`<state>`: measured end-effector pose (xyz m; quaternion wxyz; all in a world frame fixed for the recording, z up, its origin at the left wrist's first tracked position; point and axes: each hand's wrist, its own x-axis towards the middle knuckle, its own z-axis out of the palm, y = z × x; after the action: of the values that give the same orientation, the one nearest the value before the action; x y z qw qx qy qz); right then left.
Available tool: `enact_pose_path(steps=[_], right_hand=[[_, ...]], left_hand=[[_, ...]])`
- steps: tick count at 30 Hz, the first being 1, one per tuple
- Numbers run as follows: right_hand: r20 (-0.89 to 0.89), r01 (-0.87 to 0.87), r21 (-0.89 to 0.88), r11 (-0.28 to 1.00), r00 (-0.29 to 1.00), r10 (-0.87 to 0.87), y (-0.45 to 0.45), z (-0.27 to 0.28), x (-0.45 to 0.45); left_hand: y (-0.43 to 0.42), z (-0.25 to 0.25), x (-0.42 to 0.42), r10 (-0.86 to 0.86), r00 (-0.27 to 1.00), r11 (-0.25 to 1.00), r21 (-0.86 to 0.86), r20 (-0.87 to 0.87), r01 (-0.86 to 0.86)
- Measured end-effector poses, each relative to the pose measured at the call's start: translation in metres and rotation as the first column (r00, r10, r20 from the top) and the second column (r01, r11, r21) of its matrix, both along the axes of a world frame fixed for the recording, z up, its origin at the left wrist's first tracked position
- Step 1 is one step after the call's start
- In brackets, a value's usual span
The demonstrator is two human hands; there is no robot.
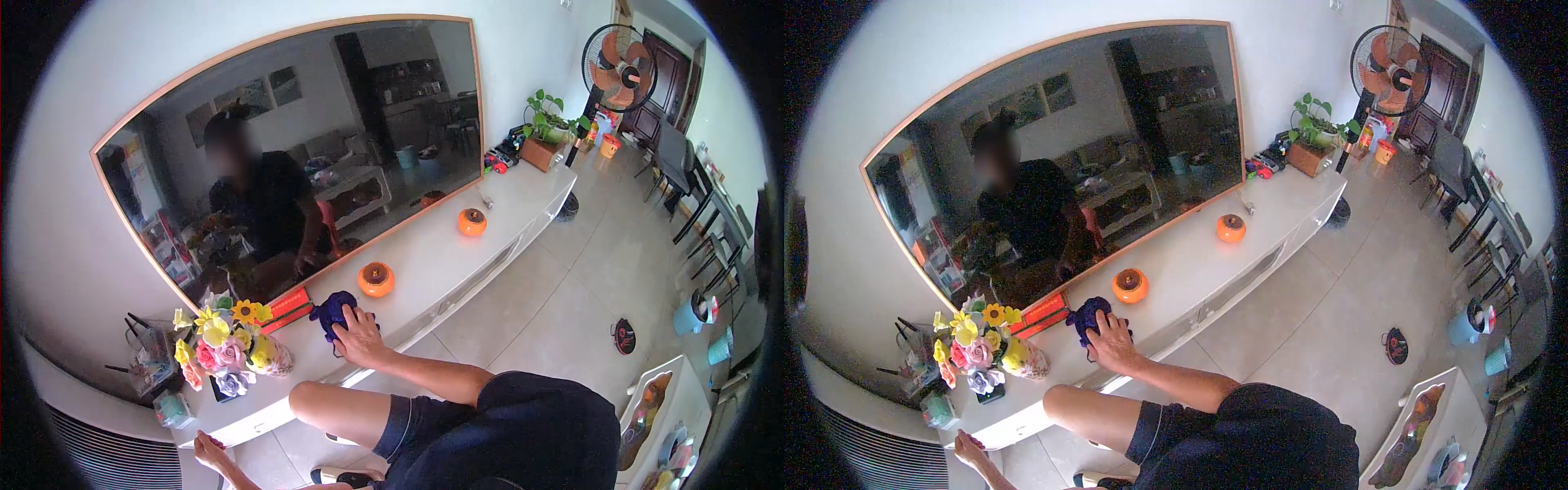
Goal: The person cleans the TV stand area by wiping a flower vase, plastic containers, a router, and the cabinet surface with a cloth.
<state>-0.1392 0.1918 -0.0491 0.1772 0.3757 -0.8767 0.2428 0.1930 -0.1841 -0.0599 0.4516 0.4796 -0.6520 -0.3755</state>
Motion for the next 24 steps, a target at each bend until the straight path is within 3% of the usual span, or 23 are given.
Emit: enact_pose_path(steps=[20, 22, 24], right_hand=[[-0.011, 0.011, -0.034, 0.999, 1.000, -0.011, -0.002, -0.005, -0.002], [0.026, 0.020, -0.005, 1.000, 0.999, -0.020, -0.001, -0.003, -0.002], [0.030, 0.015, 0.011, 1.000, 0.999, -0.016, -0.004, -0.004, -0.003]], left_hand=[[-0.002, -0.001, -0.001, -0.004, 0.997, 0.999, 0.039, -0.072, 0.007], [-0.001, 0.001, 0.000, 0.057, 0.995, 0.992, 0.115, -0.086, -0.047], [-0.002, -0.002, 0.000, 0.080, 0.992, 0.995, 0.073, -0.099, -0.072]])
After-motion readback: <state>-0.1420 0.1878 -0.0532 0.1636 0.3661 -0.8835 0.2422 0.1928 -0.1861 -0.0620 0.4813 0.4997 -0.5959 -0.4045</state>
